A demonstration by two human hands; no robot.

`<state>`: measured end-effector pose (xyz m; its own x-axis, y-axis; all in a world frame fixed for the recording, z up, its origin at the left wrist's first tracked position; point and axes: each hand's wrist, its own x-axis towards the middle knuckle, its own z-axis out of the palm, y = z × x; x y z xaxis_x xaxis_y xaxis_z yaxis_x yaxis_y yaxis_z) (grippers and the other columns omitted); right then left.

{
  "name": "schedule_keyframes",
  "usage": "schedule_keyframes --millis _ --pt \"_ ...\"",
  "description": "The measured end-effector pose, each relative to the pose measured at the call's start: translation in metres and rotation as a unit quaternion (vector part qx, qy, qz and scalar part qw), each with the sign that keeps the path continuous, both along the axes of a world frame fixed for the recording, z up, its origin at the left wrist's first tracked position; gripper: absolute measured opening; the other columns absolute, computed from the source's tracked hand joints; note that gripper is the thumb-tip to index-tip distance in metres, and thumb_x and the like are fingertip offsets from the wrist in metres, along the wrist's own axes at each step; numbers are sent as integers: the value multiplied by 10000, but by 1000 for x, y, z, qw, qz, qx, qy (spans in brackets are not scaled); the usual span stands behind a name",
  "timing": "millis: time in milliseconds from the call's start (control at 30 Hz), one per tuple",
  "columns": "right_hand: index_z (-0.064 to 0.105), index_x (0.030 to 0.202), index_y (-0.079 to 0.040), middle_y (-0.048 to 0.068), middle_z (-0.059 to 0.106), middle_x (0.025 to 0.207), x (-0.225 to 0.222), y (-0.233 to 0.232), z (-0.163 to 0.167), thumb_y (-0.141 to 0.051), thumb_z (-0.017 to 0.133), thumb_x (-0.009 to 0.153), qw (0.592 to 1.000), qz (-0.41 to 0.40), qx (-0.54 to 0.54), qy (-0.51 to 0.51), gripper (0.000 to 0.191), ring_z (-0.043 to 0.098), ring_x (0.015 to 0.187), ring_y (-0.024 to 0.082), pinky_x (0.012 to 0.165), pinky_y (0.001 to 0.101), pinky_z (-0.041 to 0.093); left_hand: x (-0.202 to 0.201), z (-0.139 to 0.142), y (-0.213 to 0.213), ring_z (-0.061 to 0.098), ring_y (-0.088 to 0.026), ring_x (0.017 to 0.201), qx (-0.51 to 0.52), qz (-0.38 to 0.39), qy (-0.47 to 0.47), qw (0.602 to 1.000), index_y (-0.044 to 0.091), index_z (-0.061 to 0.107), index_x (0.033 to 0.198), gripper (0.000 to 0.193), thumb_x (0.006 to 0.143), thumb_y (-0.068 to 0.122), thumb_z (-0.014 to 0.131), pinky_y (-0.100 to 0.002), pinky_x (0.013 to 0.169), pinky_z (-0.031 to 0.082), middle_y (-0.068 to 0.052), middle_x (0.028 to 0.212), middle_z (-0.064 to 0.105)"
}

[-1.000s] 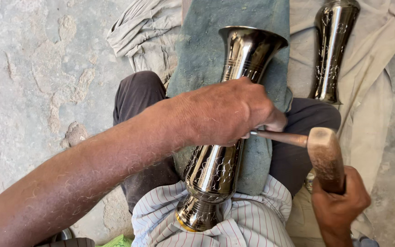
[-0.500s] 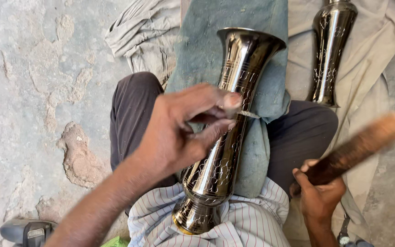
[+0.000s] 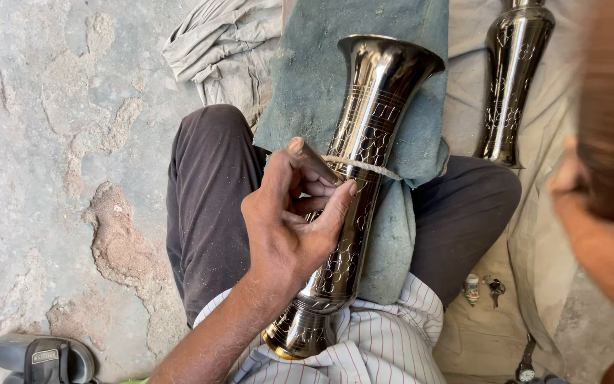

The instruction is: The person sits on the floor and uses a metal chisel and wooden mallet to engrave a decorative pattern onto a silver-colored metal vase. They repeatedly strike the chisel to create indentations along the vase surface.

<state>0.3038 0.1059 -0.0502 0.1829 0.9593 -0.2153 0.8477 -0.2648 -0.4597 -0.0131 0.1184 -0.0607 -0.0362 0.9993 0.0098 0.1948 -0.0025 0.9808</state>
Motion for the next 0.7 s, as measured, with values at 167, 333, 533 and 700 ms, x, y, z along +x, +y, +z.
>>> schedule_keyframes --millis 167,333,533,700 --pt "647 1128 31 135 663 874 37 53 7 74 677 995 976 198 -48 -78 143 649 679 173 645 322 550 2 5 -1 710 -61 839 0 -1 4 1000 12 576 1052 260 925 49 800 -201 703 652 -49 904 692" --pt "645 1158 24 127 657 874 45 78 20 58 658 994 943 303 -71 -115 168 645 669 170 638 320 549 4 17 3 724 -88 850 25 -43 94 994 24 593 1050 282 896 62 826 -237 762 674 -42 910 695" --pt "642 1193 15 118 651 874 51 108 12 39 636 992 932 326 -98 -120 202 641 657 167 631 317 547 -1 27 18 730 -108 843 20 -116 108 987 32 617 1178 349 888 36 812 -258 724 633 -62 927 706" --pt "640 1222 8 111 645 874 79 101 -9 23 618 991 944 298 -121 -79 232 638 647 164 625 314 546 -2 28 24 707 -118 796 -15 -133 89 987 40 608 1341 495 884 20 797 -273 665 607 -72 925 705"
